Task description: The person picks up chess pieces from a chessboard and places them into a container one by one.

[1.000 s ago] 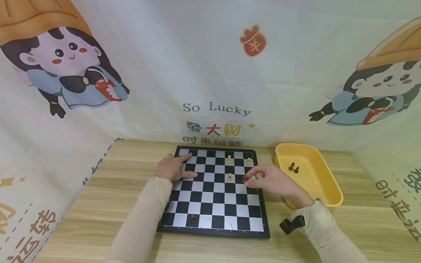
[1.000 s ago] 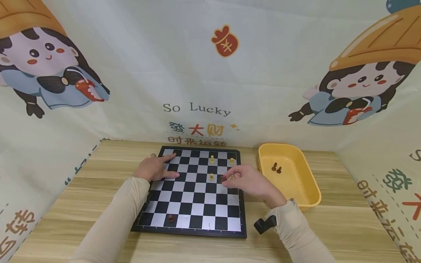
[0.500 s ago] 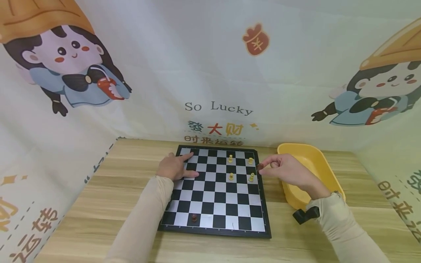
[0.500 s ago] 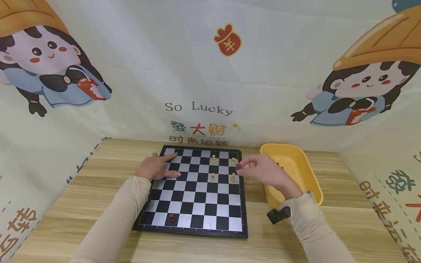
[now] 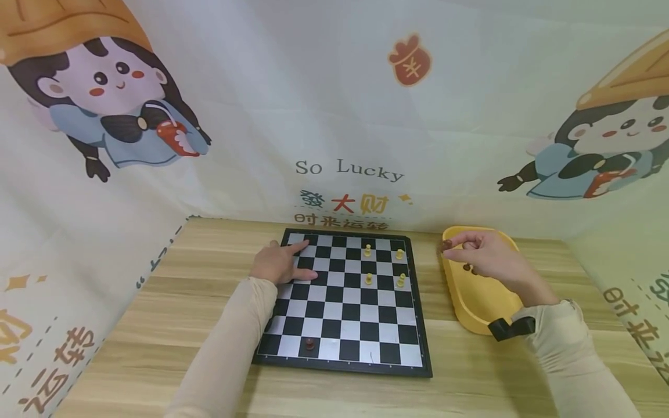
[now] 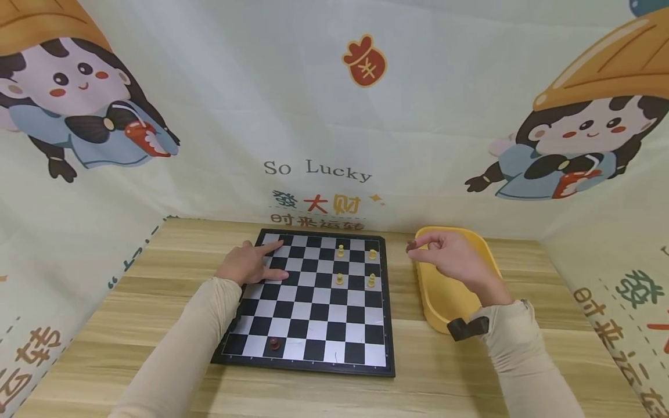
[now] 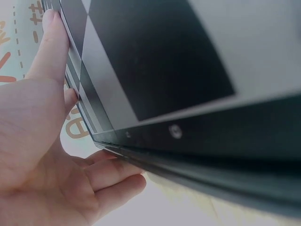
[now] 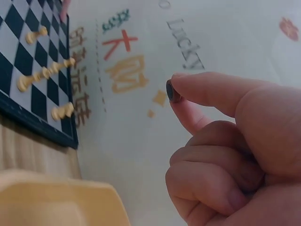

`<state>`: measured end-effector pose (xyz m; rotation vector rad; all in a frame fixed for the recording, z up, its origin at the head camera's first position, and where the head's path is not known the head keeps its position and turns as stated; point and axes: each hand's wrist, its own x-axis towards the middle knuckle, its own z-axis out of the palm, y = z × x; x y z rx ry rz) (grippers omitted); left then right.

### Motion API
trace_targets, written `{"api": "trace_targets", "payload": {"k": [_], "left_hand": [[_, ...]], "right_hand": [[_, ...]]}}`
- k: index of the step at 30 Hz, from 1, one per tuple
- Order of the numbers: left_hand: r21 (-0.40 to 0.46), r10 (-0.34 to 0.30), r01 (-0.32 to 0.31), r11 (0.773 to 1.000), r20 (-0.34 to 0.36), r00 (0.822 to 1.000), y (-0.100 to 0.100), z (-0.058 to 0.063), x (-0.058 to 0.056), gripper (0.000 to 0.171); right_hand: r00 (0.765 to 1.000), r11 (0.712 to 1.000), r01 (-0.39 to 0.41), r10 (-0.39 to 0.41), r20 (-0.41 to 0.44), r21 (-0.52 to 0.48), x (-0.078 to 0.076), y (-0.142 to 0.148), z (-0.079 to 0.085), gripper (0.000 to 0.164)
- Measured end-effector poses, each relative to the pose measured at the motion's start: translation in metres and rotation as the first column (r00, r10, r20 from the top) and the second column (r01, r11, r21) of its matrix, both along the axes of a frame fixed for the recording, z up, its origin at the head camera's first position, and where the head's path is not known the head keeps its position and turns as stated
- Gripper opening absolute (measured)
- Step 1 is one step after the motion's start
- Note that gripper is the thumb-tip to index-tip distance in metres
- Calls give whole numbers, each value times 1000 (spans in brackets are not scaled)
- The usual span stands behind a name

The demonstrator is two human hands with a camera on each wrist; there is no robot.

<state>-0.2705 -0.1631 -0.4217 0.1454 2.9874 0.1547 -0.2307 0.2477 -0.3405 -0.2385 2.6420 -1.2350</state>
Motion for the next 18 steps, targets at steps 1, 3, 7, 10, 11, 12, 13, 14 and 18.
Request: {"api": "trace_targets", "payload": {"k": [1,3,7,10,11,12,13,14,18], "left_hand": [[1,1,-1,1000,3,1000,0,0,-1,96],[-1,3,-3,1000,10,1000,0,0,-1,97],[-15,-4,5,1000,8,1000,-2,0,-2,96],[-27,-15,15,1000,3,1000,-3,0,-3,96],[-28,-17,17,999,4,1000,-3,0,-3,96],[-27,-17,17,999,7,1000,-3,0,-3,96],[-28,-18,18,999,9,1000,-3,0,-3,96],[-27,-19,19,999,12,1000,-3,0,-3,97],[-26,-22,22,999,15,1000,-1,1,-2,97]], "right_hand": [[1000,1000,4,-4,2,-10,-1,3,1,41],[1000,999,13,-13,12,-32,-2,10,2,42],[999,997,34,-32,29,-70,-5,20,2,40],[998,995,49,-46,36,-92,-7,26,1,38],[998,993,56,-52,40,-101,-7,28,1,38],[997,992,61,-57,43,-109,-8,31,0,38],[997,991,64,-59,45,-116,-8,33,-1,39],[997,990,68,-62,49,-127,-9,35,-3,40],[995,985,93,-85,61,-147,-12,45,-8,44]]}}
